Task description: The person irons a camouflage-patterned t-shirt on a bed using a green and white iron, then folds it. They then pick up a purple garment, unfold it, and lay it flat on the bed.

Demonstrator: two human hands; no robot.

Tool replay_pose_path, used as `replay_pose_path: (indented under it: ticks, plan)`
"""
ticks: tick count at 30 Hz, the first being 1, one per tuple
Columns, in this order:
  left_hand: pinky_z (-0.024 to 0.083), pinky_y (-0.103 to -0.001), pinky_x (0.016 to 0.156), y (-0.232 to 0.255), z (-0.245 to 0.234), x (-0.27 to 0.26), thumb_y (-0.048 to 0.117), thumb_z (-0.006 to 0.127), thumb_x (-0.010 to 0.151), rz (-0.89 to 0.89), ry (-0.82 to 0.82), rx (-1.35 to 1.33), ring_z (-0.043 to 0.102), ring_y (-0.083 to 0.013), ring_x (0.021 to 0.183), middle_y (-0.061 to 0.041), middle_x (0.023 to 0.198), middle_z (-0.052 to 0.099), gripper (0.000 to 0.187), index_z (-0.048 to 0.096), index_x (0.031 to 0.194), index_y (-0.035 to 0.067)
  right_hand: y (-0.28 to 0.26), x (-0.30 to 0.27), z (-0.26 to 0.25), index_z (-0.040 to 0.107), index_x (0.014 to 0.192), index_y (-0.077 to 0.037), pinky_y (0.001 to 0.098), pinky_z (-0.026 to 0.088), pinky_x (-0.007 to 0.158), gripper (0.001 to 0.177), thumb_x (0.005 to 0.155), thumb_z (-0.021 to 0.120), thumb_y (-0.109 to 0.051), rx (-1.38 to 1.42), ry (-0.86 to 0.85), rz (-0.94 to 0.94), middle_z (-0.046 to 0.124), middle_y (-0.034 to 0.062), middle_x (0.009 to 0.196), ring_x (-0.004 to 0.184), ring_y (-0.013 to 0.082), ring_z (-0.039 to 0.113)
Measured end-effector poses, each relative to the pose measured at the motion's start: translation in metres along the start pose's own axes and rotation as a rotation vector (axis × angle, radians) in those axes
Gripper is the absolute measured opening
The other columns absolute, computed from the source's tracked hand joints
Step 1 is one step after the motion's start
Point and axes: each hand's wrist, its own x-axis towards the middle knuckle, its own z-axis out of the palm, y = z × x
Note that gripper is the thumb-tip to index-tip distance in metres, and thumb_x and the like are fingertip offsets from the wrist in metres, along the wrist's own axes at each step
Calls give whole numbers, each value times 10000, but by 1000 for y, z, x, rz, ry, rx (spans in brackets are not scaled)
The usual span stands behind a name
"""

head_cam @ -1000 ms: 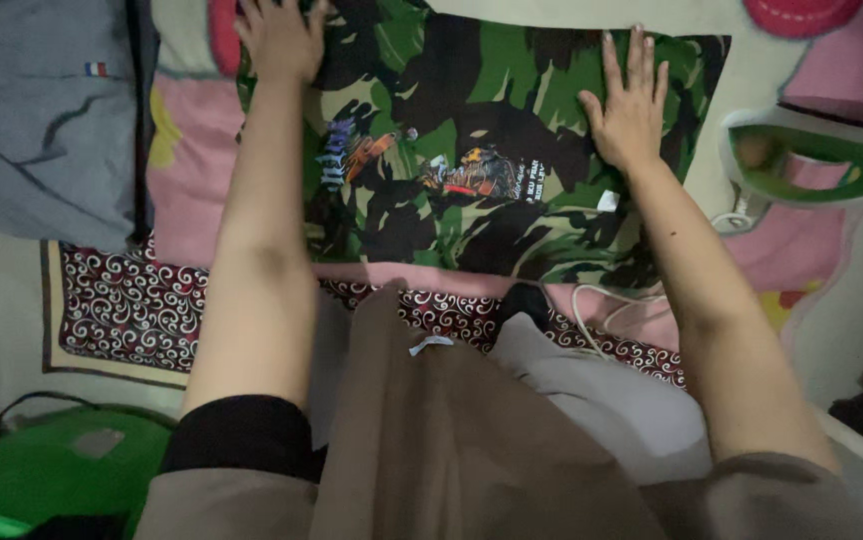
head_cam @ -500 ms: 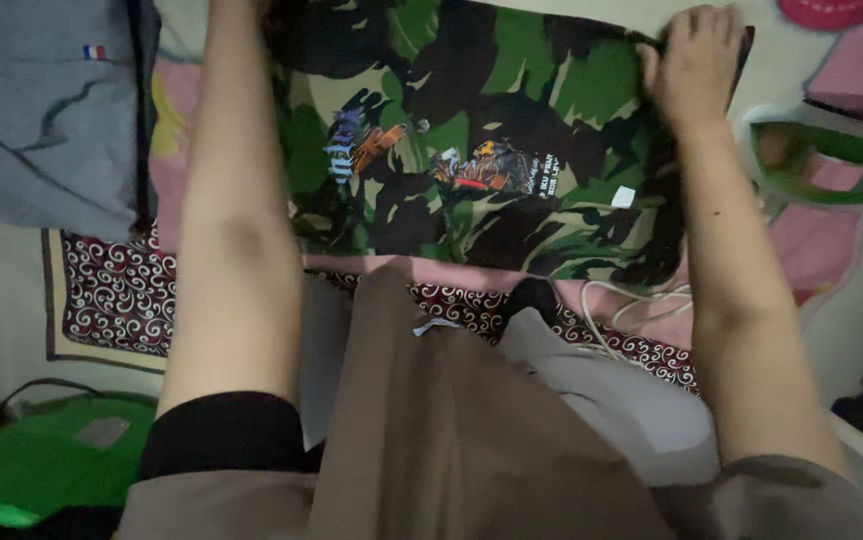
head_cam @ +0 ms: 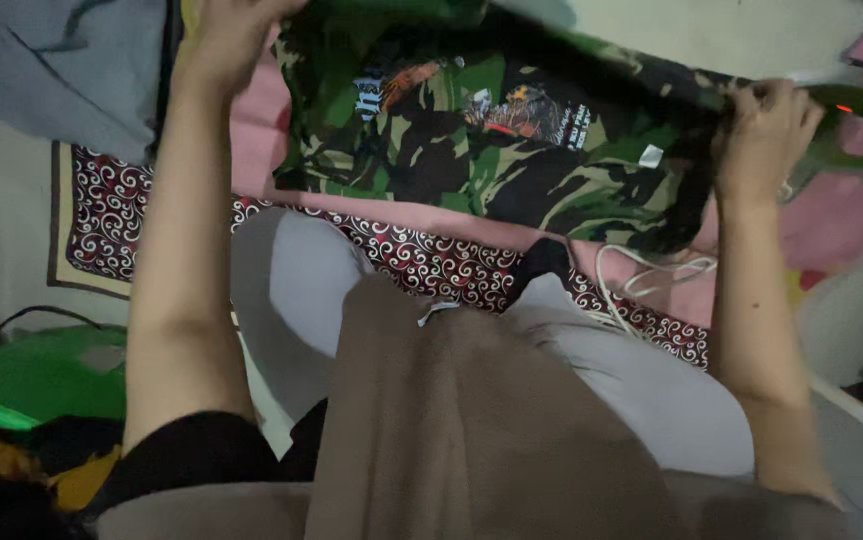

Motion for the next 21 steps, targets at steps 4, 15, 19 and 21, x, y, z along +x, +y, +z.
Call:
replay_pose_path:
  ticks: [4,15,19,21]
  plan:
    - [492,-299,1054,-15,16,-64,217,690,1075,73,-162,-582,632,-106,1168,8,1269,697,299,661,1334,71,-28,-26,-29,707,1111,-140,415,386,1101,317,829,628,-21,30,21,72,651,25,1209,1197,259,559]
    - [492,-301,1053,-51,8,-119,229,662,1007,-17,-118,-585,647,-135,1140,11,1189,712,246,697,1187,65,-20,-67,-39,735,1113,-170,497,370,1156,337,806,660,-54,80,45,181,668,53,1155,1202,295,576]
    - [538,-408,914,-44,-2,-130,337,764,760,504,-475,683,689,-306,1004,-57,1127,756,260,737,887,112,-17,-89,-26,702,1063,-90,505,404,1130,230,843,633,-82,43,-222,202,663,103,1176,1169,313,587]
    - [533,-434,866,-46,13,-132,273,753,787,-49,-580,762,693,-328,978,-44,1103,743,209,818,979,221,-19,-87,-21,729,1068,-82,518,406,1083,208,871,670,-114,28,-236,180,671,114,1187,1181,332,594]
